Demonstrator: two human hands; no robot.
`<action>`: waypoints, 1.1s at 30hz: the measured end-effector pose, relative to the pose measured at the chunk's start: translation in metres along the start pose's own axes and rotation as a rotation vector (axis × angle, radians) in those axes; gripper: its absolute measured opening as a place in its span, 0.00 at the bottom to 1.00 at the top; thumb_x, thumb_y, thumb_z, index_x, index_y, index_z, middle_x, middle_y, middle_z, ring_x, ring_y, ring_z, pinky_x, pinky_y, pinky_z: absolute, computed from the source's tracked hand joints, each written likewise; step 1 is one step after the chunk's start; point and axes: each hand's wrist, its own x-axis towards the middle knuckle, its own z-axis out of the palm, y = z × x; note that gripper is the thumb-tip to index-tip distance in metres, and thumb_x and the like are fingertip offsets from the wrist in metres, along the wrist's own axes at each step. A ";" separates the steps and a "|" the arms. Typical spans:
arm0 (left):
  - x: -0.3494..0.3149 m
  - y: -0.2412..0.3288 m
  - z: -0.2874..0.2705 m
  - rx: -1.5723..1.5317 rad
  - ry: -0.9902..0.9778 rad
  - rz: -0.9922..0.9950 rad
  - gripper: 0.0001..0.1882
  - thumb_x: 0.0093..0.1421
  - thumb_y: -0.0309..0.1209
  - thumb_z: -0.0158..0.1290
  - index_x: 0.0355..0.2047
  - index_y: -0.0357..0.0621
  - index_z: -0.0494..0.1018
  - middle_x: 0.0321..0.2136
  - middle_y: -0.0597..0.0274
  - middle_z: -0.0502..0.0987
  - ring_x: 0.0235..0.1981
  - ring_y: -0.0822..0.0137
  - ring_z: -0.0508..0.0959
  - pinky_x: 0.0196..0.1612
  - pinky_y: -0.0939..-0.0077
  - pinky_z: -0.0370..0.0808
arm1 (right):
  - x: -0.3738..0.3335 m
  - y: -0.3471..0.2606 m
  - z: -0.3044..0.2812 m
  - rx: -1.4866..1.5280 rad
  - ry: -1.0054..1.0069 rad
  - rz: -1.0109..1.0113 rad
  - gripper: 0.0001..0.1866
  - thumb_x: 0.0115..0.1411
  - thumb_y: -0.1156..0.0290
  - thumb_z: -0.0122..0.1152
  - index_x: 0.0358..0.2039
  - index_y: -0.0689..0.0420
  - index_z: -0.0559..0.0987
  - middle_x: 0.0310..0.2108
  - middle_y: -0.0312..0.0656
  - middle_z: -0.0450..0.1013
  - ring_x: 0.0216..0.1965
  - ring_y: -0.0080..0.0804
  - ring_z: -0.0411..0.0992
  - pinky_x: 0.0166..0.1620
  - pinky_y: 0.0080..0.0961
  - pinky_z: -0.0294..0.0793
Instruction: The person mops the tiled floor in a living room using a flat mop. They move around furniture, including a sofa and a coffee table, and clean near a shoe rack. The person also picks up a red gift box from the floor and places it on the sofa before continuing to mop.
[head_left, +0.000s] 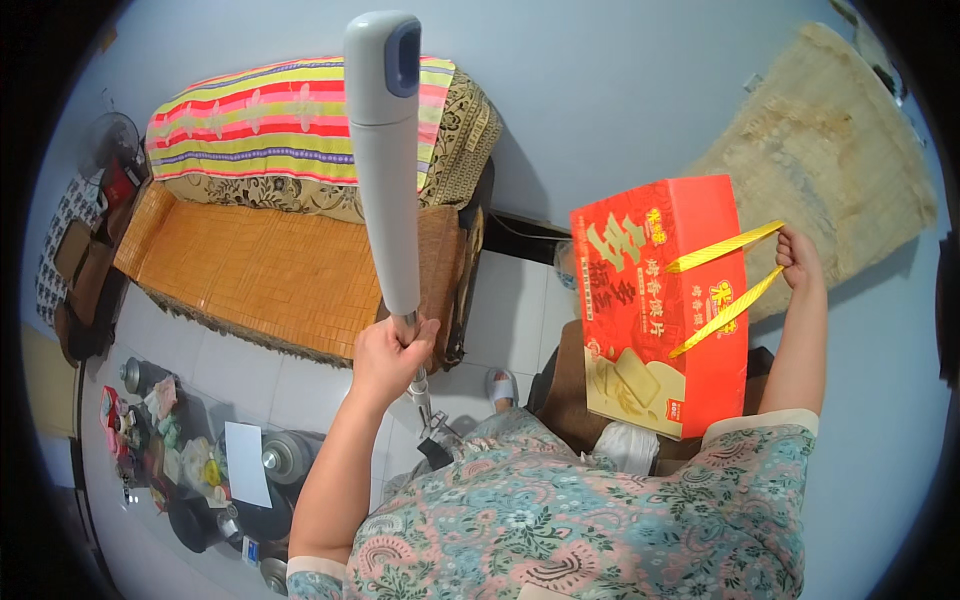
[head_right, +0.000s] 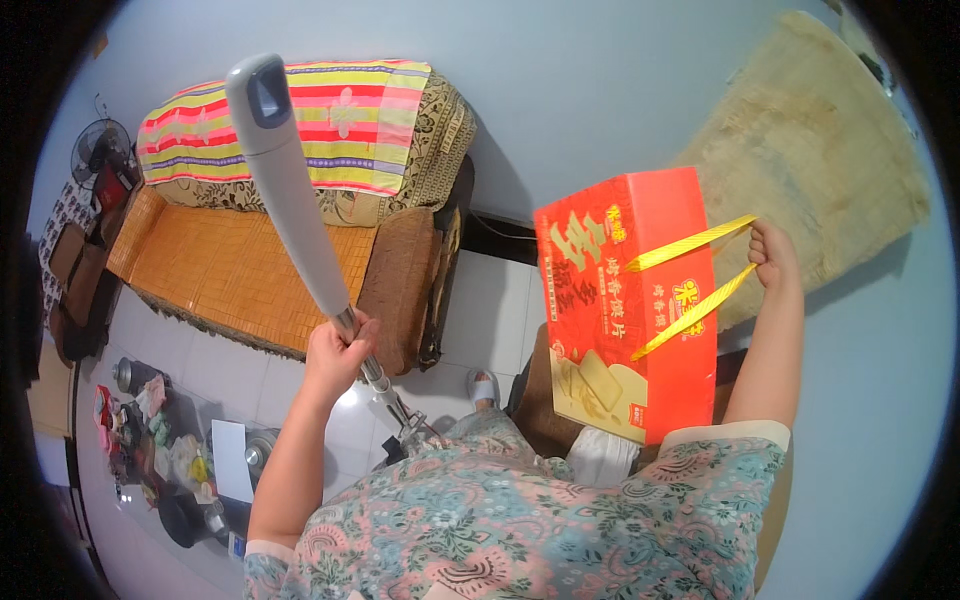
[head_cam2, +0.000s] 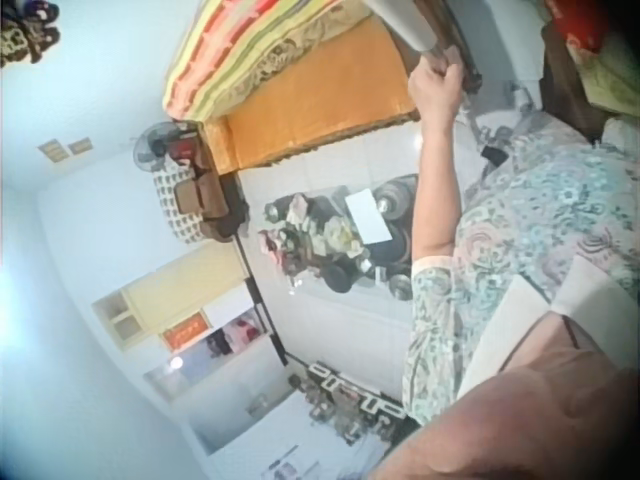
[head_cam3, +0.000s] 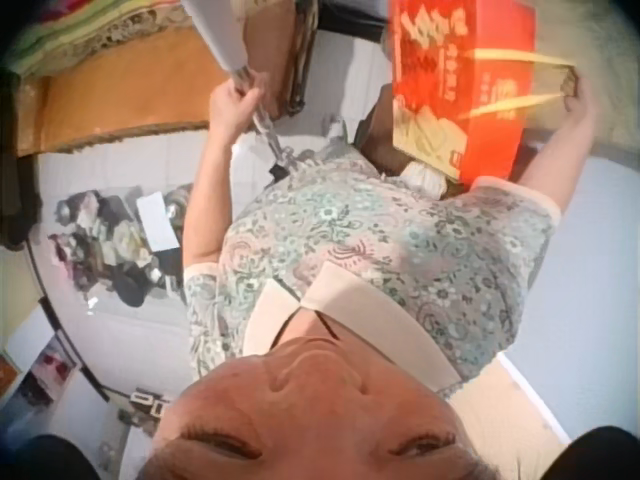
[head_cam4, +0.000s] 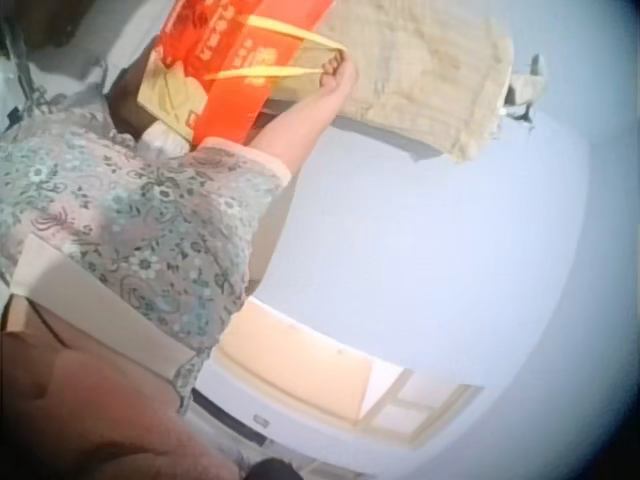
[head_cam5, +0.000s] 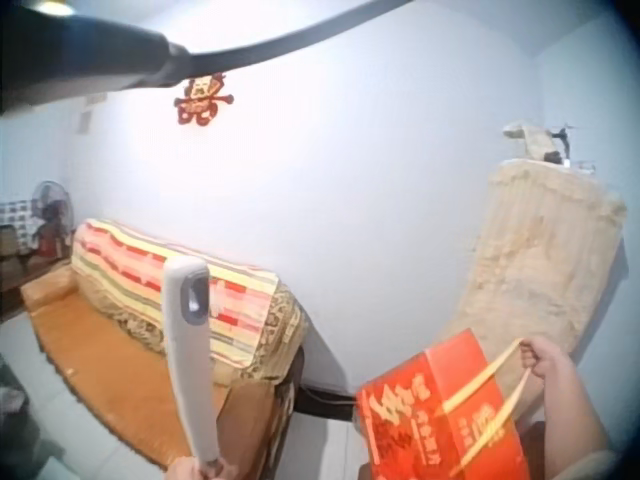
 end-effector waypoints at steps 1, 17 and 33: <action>0.007 0.001 0.000 -0.014 0.020 0.004 0.12 0.51 0.37 0.55 0.21 0.40 0.70 0.12 0.60 0.67 0.16 0.67 0.66 0.23 0.74 0.65 | 0.011 0.002 0.016 -0.008 -0.019 0.015 0.05 0.55 0.74 0.48 0.23 0.52 0.66 0.14 0.26 0.53 0.11 0.13 0.46 0.12 0.13 0.43; 0.215 0.041 0.153 0.286 -0.145 -0.154 0.14 0.48 0.41 0.56 0.24 0.41 0.73 0.19 0.56 0.74 0.22 0.57 0.76 0.28 0.70 0.71 | 0.193 0.202 0.211 -0.848 -0.649 -0.038 0.13 0.47 0.76 0.53 0.36 0.63 0.76 0.31 0.48 0.74 0.34 0.34 0.73 0.39 0.26 0.69; 0.302 0.043 0.246 0.402 -0.246 0.044 0.09 0.48 0.32 0.57 0.23 0.42 0.70 0.13 0.60 0.70 0.16 0.65 0.72 0.20 0.74 0.68 | 0.338 0.463 0.308 -1.195 -0.743 0.057 0.14 0.47 0.73 0.54 0.37 0.55 0.76 0.36 0.49 0.73 0.41 0.45 0.70 0.43 0.36 0.70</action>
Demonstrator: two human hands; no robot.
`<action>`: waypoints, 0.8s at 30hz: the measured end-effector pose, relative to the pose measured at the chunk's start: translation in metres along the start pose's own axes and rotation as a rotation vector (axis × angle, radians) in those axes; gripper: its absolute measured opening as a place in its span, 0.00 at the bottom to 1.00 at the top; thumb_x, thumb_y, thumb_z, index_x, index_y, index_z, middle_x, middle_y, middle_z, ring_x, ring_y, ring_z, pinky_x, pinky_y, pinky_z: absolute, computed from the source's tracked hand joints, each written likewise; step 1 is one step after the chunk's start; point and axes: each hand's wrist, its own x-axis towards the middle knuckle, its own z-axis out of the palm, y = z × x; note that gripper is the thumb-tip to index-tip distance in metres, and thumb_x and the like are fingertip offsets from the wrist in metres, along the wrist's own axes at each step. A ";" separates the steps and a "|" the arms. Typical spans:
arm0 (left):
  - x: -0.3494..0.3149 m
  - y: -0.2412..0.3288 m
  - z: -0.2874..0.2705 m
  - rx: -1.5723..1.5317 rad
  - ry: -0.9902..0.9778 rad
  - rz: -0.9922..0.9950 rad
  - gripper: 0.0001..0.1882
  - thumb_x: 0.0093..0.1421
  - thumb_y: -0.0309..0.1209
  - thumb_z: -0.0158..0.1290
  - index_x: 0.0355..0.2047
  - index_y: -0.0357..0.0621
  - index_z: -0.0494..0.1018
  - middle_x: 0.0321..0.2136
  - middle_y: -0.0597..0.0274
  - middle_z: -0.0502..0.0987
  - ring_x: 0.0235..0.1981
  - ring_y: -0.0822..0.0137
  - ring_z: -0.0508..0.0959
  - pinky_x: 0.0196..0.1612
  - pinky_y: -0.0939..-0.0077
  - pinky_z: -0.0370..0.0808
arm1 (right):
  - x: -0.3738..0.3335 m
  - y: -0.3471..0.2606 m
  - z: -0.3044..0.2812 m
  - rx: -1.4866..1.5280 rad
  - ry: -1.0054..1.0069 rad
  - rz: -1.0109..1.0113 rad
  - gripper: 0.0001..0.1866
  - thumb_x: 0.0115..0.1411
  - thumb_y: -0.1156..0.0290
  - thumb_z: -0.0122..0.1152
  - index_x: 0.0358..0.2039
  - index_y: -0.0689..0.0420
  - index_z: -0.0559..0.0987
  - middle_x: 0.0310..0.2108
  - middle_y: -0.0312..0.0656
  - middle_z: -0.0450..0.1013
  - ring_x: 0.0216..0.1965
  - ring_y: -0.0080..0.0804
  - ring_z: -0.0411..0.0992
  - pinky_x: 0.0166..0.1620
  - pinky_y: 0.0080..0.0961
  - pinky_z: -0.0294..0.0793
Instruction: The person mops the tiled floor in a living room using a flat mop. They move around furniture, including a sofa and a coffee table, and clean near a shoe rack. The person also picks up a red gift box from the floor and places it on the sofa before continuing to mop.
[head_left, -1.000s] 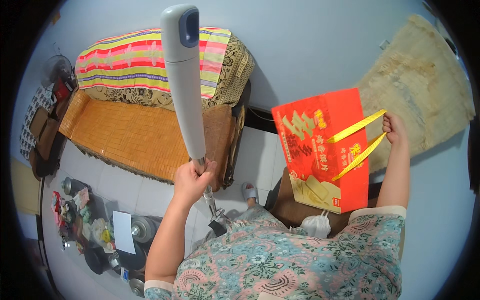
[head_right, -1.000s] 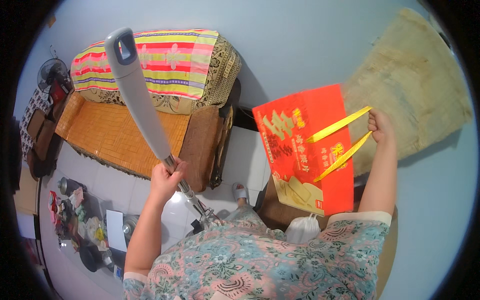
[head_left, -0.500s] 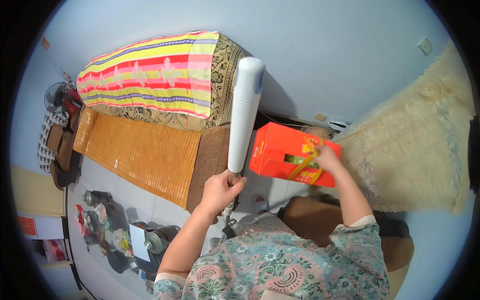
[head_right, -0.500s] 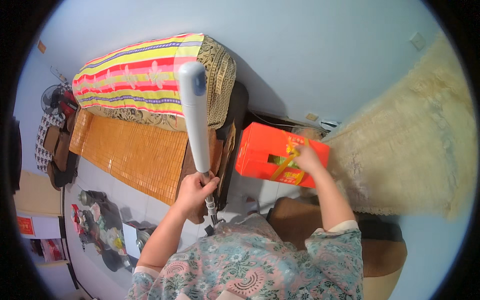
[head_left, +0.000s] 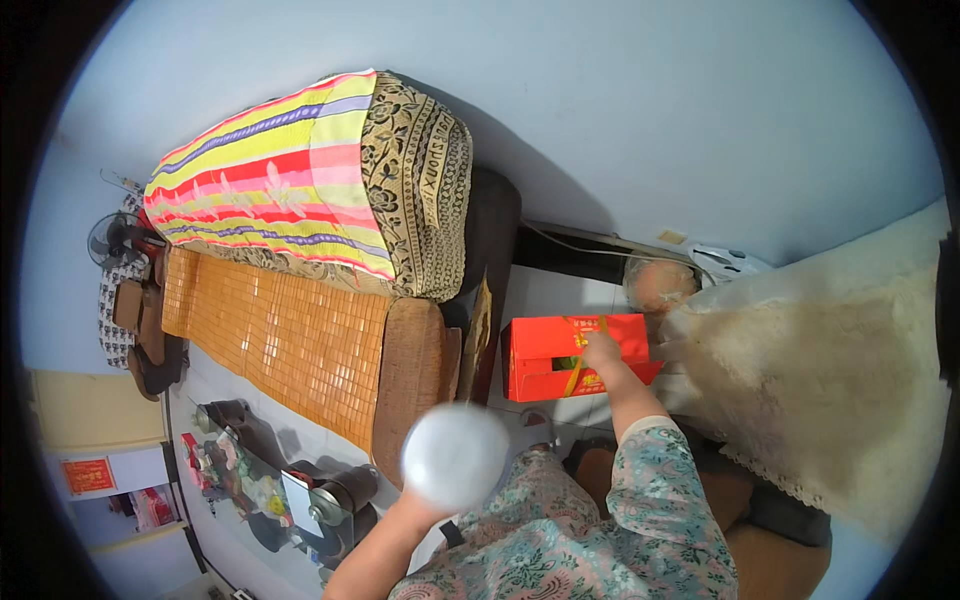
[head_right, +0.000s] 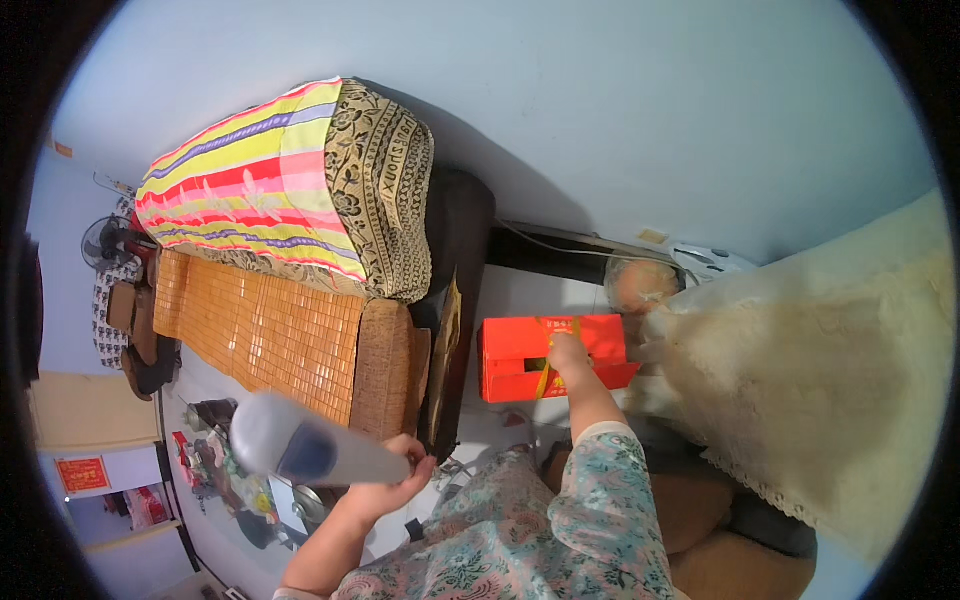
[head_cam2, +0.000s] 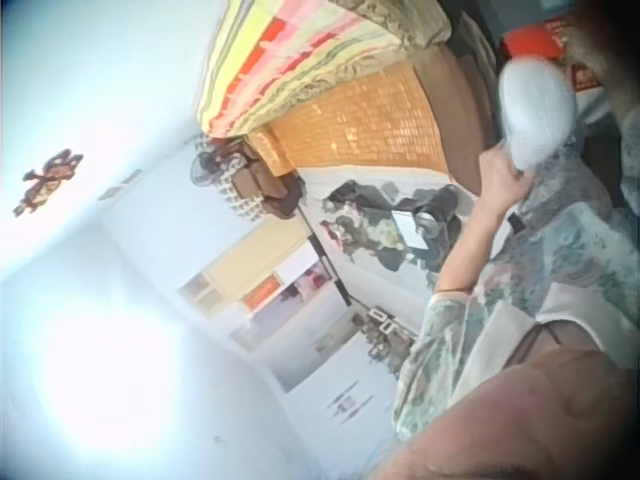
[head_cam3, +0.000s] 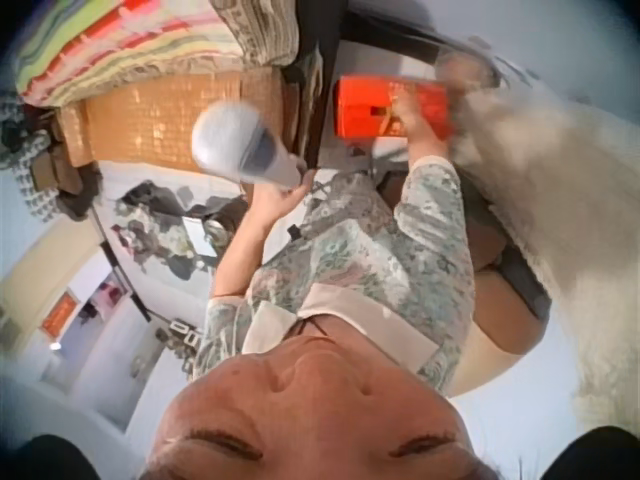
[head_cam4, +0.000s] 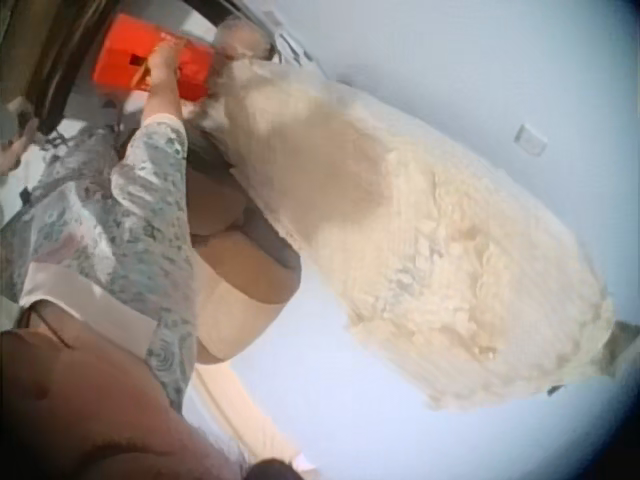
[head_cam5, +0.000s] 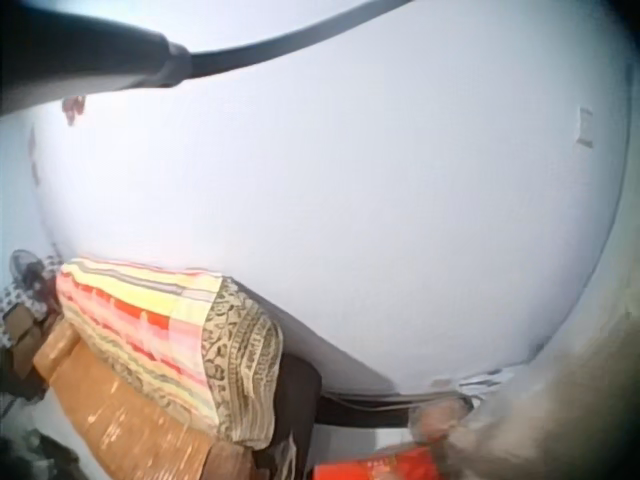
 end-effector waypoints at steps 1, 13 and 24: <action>0.010 0.003 0.000 0.071 -0.058 -0.074 0.09 0.48 0.33 0.57 0.24 0.42 0.70 0.14 0.60 0.71 0.16 0.65 0.73 0.21 0.74 0.68 | 0.013 -0.003 -0.005 -0.028 -0.026 0.022 0.13 0.47 0.73 0.54 0.37 0.55 0.76 0.37 0.49 0.73 0.41 0.45 0.70 0.43 0.37 0.70; 0.061 0.004 0.007 0.108 -0.162 -0.331 0.09 0.49 0.34 0.57 0.24 0.43 0.71 0.15 0.60 0.72 0.15 0.67 0.73 0.21 0.74 0.70 | 0.147 0.014 0.027 0.163 0.151 0.192 0.11 0.50 0.75 0.50 0.35 0.61 0.73 0.37 0.53 0.71 0.42 0.49 0.70 0.44 0.37 0.68; 0.056 -0.016 0.013 0.086 -0.193 -0.341 0.07 0.49 0.30 0.56 0.24 0.42 0.70 0.12 0.62 0.72 0.15 0.72 0.74 0.20 0.79 0.70 | 0.151 -0.023 0.041 0.445 0.284 0.017 0.27 0.52 0.66 0.53 0.53 0.60 0.64 0.49 0.51 0.65 0.51 0.43 0.64 0.52 0.31 0.63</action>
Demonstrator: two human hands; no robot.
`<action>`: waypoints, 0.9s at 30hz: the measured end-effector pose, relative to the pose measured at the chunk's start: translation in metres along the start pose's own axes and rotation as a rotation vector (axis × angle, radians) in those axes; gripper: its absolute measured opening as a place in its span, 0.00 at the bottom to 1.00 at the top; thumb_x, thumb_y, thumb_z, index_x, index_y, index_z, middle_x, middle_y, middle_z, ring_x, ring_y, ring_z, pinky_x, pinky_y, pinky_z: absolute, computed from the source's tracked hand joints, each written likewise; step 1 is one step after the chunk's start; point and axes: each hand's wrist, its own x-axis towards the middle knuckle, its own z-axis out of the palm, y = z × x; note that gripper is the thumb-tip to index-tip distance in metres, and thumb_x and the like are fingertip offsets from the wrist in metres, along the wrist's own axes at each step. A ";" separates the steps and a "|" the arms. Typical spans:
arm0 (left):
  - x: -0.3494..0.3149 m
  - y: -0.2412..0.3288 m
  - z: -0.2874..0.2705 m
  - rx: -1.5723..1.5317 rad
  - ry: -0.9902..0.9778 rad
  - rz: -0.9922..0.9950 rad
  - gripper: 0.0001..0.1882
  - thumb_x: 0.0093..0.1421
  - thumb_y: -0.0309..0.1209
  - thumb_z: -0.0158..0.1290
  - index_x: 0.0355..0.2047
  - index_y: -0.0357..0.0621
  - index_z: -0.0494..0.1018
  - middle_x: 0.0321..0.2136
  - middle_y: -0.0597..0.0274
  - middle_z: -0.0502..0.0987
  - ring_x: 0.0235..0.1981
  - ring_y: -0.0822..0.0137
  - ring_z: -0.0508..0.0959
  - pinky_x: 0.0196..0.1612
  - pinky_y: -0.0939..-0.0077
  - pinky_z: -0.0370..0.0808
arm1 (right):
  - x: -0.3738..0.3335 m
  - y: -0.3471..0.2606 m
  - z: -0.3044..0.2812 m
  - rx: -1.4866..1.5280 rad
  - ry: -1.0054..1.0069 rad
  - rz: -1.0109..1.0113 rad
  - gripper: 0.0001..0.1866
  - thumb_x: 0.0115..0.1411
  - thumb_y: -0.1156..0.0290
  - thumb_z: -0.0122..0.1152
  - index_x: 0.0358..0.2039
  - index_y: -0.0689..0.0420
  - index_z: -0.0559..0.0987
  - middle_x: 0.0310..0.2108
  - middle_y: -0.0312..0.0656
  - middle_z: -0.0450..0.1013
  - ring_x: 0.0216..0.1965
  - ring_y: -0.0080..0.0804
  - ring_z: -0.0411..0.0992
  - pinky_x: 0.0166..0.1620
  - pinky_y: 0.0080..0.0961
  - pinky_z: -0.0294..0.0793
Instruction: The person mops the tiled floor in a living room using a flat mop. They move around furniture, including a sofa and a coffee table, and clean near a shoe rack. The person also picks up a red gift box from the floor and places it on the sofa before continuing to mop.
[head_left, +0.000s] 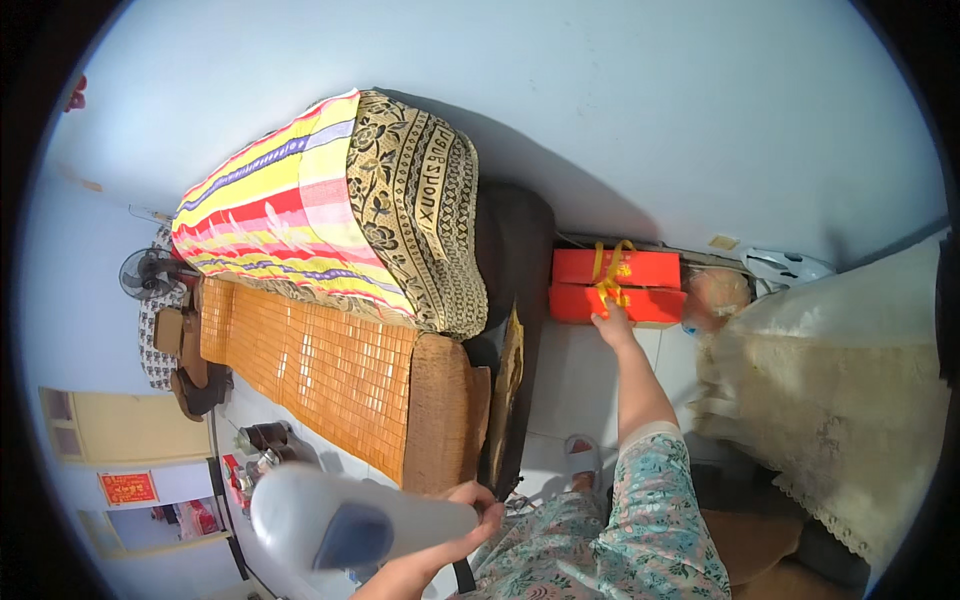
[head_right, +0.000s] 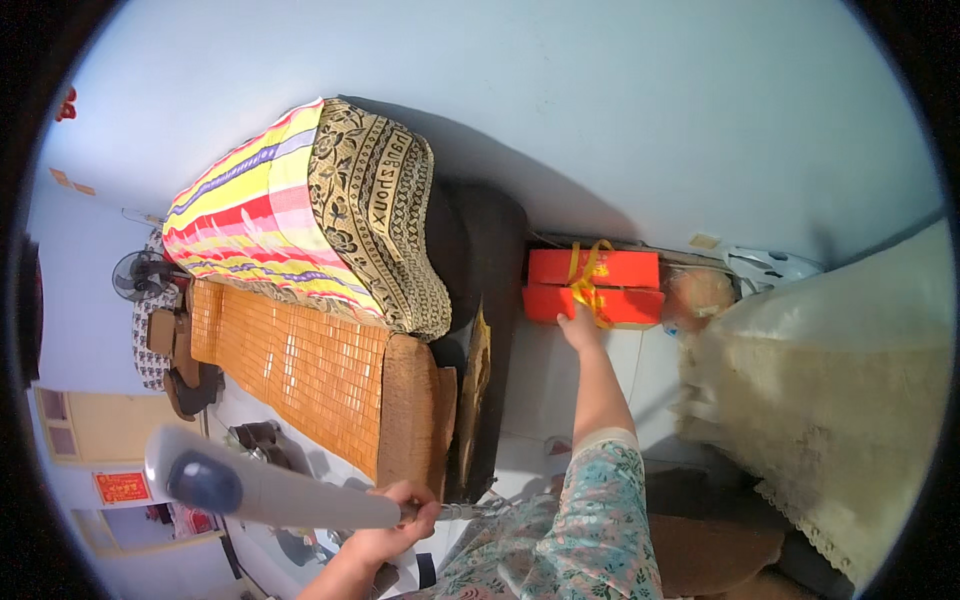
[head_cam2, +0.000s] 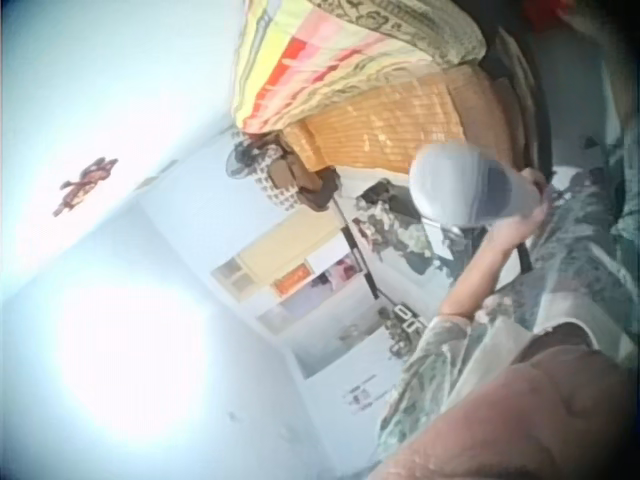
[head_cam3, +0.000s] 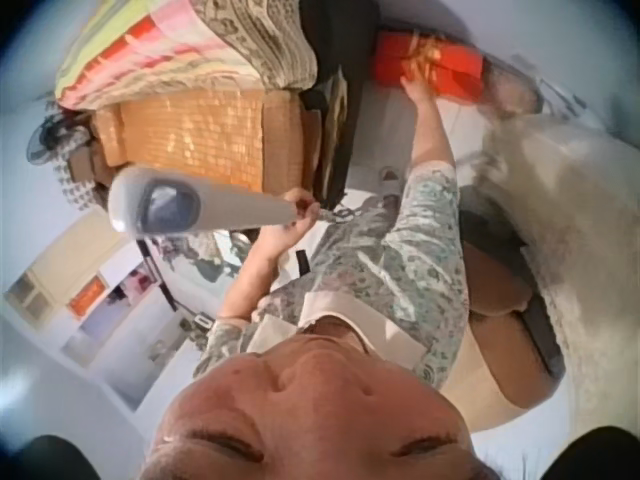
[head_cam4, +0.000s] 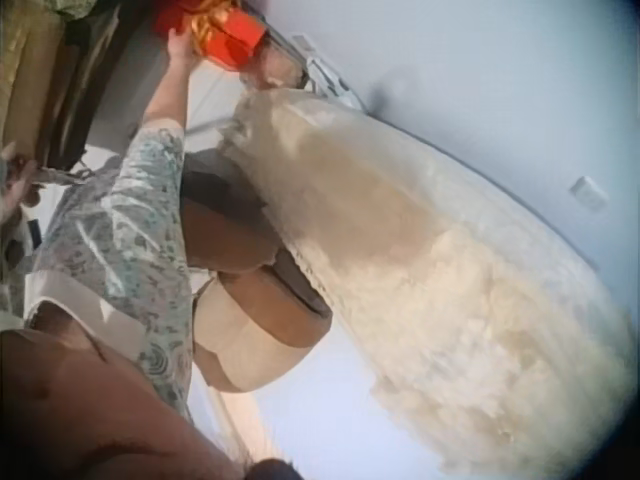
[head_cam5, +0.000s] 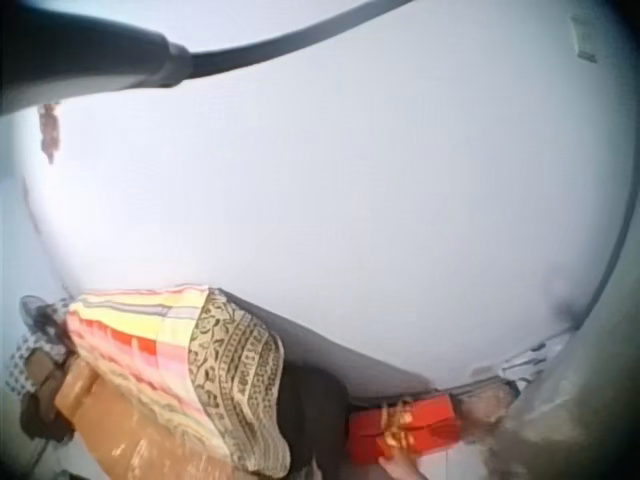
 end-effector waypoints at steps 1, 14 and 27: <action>0.001 -0.002 0.001 -0.035 -0.003 0.022 0.07 0.49 0.30 0.56 0.24 0.42 0.70 0.12 0.63 0.72 0.14 0.72 0.73 0.20 0.80 0.70 | -0.006 0.022 0.007 0.139 -0.055 0.040 0.25 0.53 0.65 0.53 0.51 0.58 0.65 0.46 0.49 0.67 0.48 0.39 0.65 0.50 0.30 0.64; -0.131 -0.084 -0.029 -0.517 0.300 0.123 0.06 0.48 0.23 0.54 0.18 0.39 0.68 0.14 0.70 0.66 0.17 0.79 0.64 0.20 0.82 0.62 | -0.418 0.073 0.083 0.800 -0.876 0.586 0.14 0.57 0.68 0.53 0.42 0.62 0.69 0.35 0.42 0.71 0.32 0.28 0.71 0.35 0.21 0.72; -0.483 -0.211 -0.069 -0.617 0.612 0.726 0.12 0.47 0.30 0.54 0.23 0.42 0.61 0.12 0.61 0.72 0.10 0.77 0.62 0.15 0.83 0.59 | -0.725 -0.077 0.237 1.391 -0.839 0.875 0.19 0.55 0.58 0.53 0.36 0.60 0.66 0.33 0.44 0.67 0.29 0.29 0.68 0.32 0.23 0.72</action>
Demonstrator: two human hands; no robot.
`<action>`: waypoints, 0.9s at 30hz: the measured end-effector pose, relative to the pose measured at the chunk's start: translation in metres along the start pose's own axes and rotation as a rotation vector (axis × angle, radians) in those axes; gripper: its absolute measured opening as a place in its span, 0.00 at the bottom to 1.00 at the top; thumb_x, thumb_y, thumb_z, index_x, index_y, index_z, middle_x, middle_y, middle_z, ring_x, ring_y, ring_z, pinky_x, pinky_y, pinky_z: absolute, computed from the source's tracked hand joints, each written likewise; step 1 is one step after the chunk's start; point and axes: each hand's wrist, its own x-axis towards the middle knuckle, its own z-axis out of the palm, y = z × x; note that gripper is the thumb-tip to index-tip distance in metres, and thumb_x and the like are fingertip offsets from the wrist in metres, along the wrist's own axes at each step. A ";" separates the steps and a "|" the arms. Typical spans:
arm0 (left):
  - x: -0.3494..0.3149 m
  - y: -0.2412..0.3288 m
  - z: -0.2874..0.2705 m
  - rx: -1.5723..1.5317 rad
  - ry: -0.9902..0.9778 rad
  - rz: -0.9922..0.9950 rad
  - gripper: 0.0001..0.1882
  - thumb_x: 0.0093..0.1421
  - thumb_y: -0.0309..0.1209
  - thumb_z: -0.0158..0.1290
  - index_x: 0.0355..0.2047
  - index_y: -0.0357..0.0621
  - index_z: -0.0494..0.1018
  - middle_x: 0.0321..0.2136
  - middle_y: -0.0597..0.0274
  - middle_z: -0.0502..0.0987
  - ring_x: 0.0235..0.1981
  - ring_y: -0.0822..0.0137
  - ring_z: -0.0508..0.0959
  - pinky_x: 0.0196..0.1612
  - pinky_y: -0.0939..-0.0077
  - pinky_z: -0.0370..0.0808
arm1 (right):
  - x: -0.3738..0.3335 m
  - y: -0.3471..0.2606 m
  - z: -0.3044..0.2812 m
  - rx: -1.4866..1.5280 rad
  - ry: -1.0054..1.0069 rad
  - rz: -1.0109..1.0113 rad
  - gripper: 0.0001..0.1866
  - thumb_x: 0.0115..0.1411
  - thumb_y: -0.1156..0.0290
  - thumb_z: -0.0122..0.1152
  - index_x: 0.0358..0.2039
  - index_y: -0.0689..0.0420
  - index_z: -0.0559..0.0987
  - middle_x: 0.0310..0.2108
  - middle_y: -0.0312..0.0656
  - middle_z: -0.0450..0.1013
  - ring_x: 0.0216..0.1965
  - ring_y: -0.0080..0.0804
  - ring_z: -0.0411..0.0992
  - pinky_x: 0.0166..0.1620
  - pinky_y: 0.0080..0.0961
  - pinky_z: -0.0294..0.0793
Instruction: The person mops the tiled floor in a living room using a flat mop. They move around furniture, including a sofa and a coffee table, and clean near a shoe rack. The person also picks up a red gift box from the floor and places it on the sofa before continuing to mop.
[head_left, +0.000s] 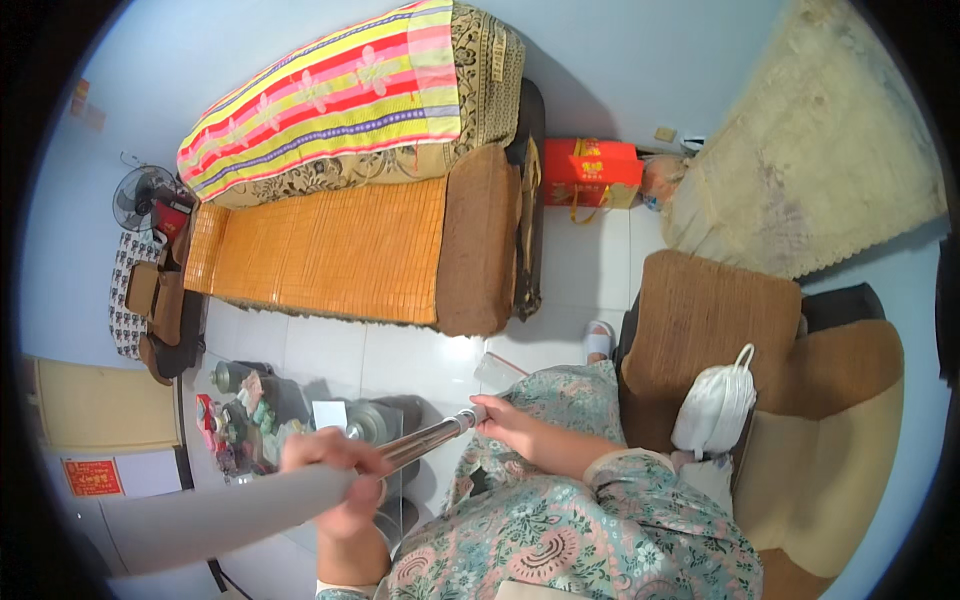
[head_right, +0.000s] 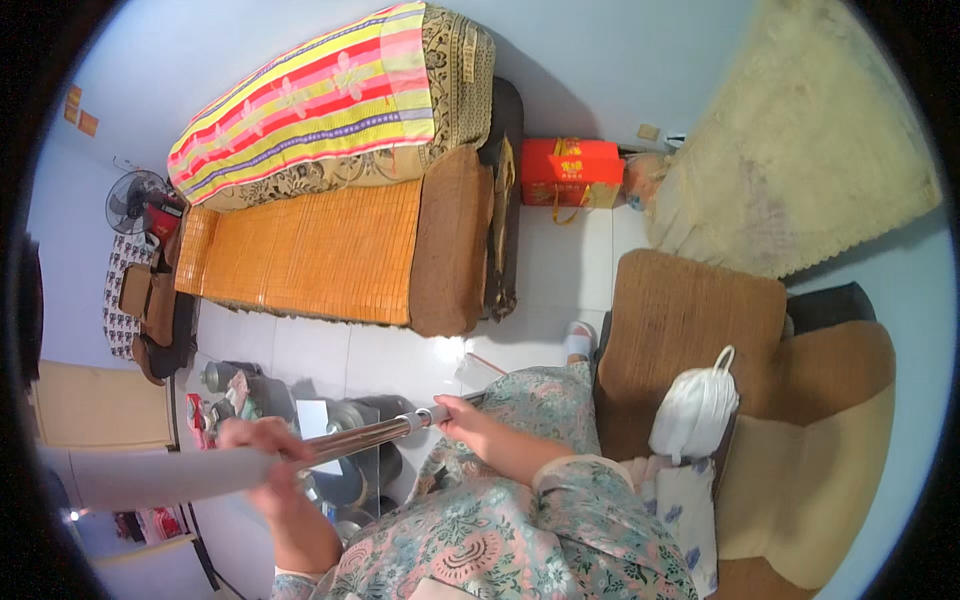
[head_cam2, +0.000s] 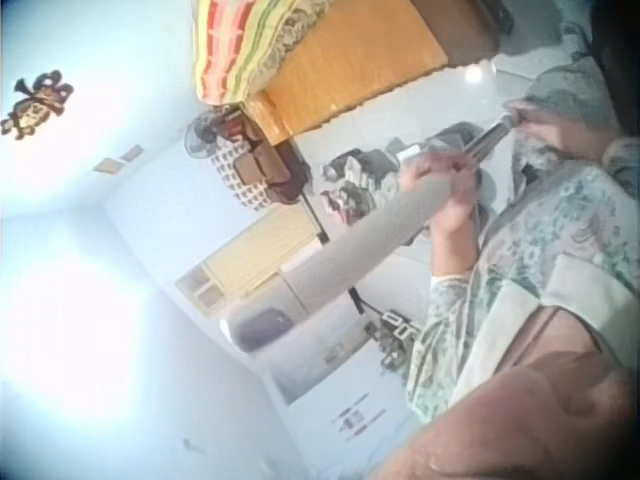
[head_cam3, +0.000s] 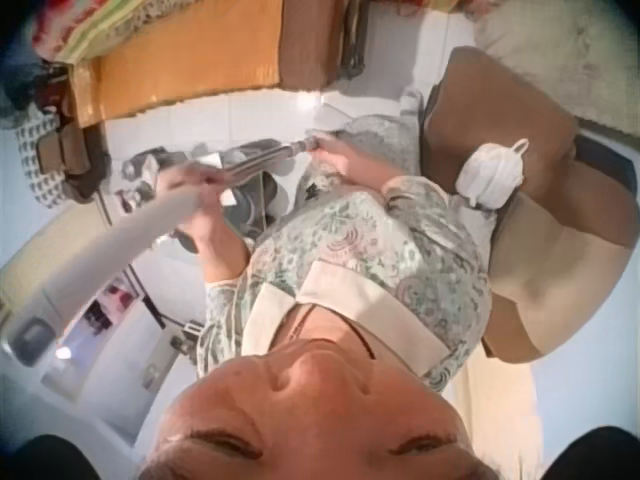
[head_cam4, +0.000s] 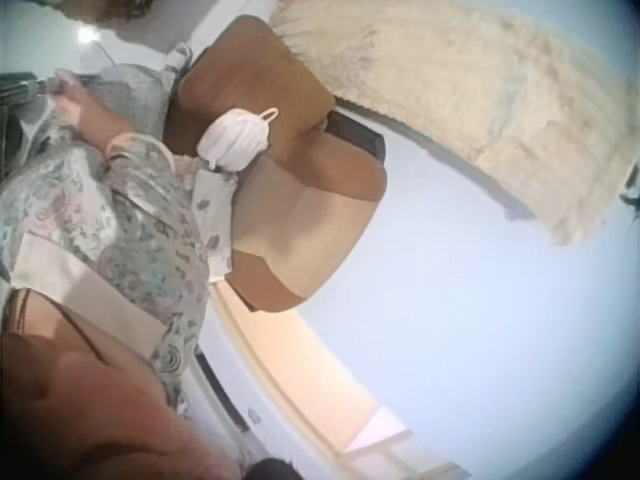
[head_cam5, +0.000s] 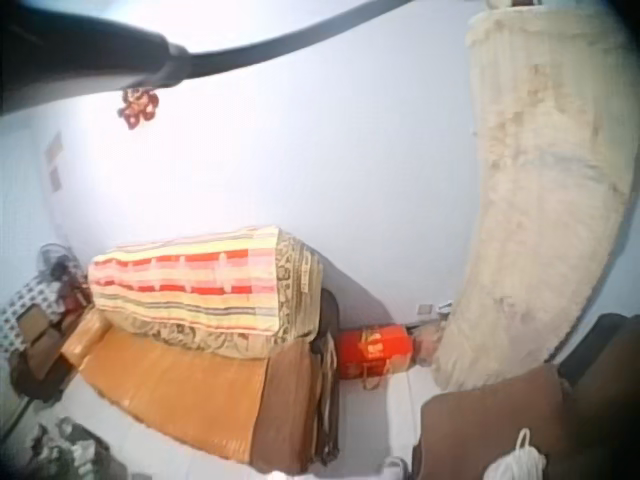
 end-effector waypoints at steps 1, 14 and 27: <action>-0.006 0.014 -0.014 0.066 -0.021 0.140 0.15 0.48 0.34 0.55 0.25 0.44 0.58 0.10 0.62 0.71 0.09 0.78 0.59 0.15 0.84 0.56 | 0.004 0.011 0.007 0.002 0.099 -0.004 0.16 0.54 0.60 0.53 0.34 0.59 0.66 0.31 0.43 0.67 0.27 0.27 0.67 0.29 0.21 0.71; -0.039 0.069 -0.055 -0.183 -0.637 0.508 0.07 0.43 0.27 0.51 0.15 0.47 0.63 0.11 0.64 0.74 0.05 0.79 0.51 0.10 0.84 0.45 | -0.042 -0.005 -0.003 0.337 0.104 -0.435 0.09 0.52 0.72 0.50 0.30 0.60 0.63 0.24 0.42 0.64 0.25 0.29 0.66 0.28 0.25 0.71; -0.062 -0.010 0.069 0.135 -0.052 -0.252 0.09 0.48 0.26 0.56 0.29 0.36 0.69 0.31 0.52 0.77 0.31 0.65 0.77 0.36 0.77 0.72 | -0.041 -0.233 -0.053 -0.329 0.435 -0.605 0.30 0.48 0.76 0.53 0.51 0.56 0.52 0.31 0.47 0.66 0.25 0.31 0.70 0.14 0.21 0.66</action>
